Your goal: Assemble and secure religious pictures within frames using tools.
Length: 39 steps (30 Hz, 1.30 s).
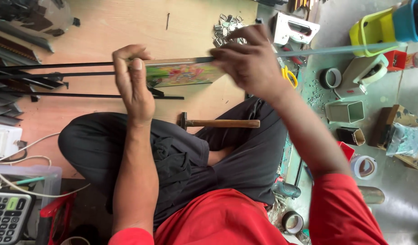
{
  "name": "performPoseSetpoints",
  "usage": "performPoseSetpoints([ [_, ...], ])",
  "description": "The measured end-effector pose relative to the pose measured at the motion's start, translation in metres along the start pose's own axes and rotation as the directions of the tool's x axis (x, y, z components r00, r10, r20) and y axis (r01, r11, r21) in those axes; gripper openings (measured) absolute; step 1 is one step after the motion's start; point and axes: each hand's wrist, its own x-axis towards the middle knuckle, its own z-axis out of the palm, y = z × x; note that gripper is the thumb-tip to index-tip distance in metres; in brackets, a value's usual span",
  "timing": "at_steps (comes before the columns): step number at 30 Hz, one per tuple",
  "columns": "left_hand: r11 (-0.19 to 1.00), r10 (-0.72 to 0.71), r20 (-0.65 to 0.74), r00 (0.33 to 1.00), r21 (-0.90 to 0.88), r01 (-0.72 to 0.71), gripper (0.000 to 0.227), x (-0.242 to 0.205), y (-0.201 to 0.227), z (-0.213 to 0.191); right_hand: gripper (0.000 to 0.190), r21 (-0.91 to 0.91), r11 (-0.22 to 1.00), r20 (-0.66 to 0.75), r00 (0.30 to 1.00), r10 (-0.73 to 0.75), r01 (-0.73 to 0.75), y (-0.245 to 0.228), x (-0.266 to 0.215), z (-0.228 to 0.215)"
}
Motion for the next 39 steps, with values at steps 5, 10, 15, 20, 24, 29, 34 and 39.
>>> performPoseSetpoints([
  [5,0.987,0.111,0.074,0.991,0.107,-0.119,0.067,0.001,0.008,-0.005,0.023,0.068,0.997,-0.022,0.999,0.041,-0.039,-0.056,0.043,0.045],
  [10,0.985,0.152,0.096,0.984,0.071,-0.159,0.073,0.001,0.013,-0.006,0.023,0.070,0.996,-0.084,0.995,0.057,-0.052,-0.080,0.061,0.056],
  [15,0.997,0.045,0.063,0.997,0.065,-0.049,0.031,0.002,0.007,0.000,0.024,-0.026,1.000,-0.179,0.984,-0.020,0.016,-0.064,0.036,0.058],
  [20,1.000,0.015,0.010,1.000,0.017,-0.015,0.027,0.004,0.004,0.003,0.027,-0.020,0.994,-0.198,0.975,0.099,-0.105,-0.030,-0.017,0.024],
  [24,0.995,0.031,-0.039,0.999,-0.096,-0.035,0.020,0.002,-0.004,0.001,0.027,0.008,0.984,-0.173,0.969,0.174,-0.175,-0.011,-0.046,-0.001],
  [29,0.998,0.011,-0.091,0.996,-0.068,-0.017,0.019,0.005,-0.001,-0.010,0.022,0.015,0.981,-0.147,0.970,0.193,-0.193,-0.028,-0.039,-0.007],
  [34,0.997,-0.035,-0.089,0.995,-0.078,0.028,0.024,0.006,0.023,-0.012,0.026,0.023,0.977,-0.152,0.966,0.211,-0.210,-0.034,-0.037,-0.006],
  [39,0.503,0.514,0.164,0.842,0.738,-0.450,0.037,0.019,0.093,0.038,0.020,-0.079,0.982,-0.106,0.981,0.161,-0.169,-0.029,-0.039,-0.013],
])
